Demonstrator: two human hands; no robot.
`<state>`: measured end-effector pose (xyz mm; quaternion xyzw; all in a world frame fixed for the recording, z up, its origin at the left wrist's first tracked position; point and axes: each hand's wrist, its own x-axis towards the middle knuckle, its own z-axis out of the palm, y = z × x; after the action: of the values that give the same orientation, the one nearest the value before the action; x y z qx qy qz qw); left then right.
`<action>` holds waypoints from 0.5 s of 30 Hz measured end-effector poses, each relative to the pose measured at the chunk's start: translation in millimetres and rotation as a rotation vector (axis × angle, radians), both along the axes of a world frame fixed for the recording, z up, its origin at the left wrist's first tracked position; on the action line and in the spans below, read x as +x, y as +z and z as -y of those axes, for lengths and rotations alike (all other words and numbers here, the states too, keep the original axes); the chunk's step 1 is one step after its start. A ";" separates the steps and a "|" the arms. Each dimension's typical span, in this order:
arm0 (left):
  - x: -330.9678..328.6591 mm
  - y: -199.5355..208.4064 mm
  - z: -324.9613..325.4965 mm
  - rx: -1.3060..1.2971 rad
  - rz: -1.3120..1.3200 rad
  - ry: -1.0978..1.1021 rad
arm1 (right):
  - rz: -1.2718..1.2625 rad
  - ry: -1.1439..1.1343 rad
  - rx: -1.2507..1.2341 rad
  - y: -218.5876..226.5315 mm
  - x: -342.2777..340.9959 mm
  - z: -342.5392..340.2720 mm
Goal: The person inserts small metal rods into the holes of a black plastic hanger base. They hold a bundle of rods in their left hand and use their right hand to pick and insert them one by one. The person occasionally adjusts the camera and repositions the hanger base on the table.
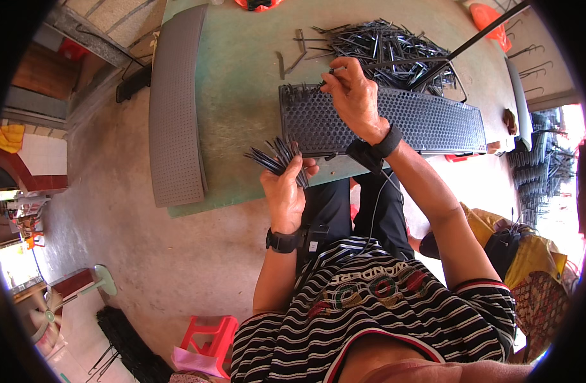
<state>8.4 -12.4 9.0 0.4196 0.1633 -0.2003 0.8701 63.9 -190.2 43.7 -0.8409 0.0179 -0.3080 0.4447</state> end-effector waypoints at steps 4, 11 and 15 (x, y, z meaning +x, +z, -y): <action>1.4 3.5 -1.0 0.003 -0.016 0.002 | -0.010 0.021 -0.053 -15.2 7.4 2.2; 2.6 5.1 -2.3 0.030 -0.035 0.025 | 0.001 0.038 -0.142 -13.8 11.0 2.1; 2.0 8.7 -2.2 0.043 -0.033 0.023 | -0.014 0.065 -0.525 -19.2 13.0 10.5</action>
<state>10.4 -10.2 17.8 0.4330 0.1865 -0.1937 0.8603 76.9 -200.6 24.5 -0.9296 -0.0864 -0.2820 0.2210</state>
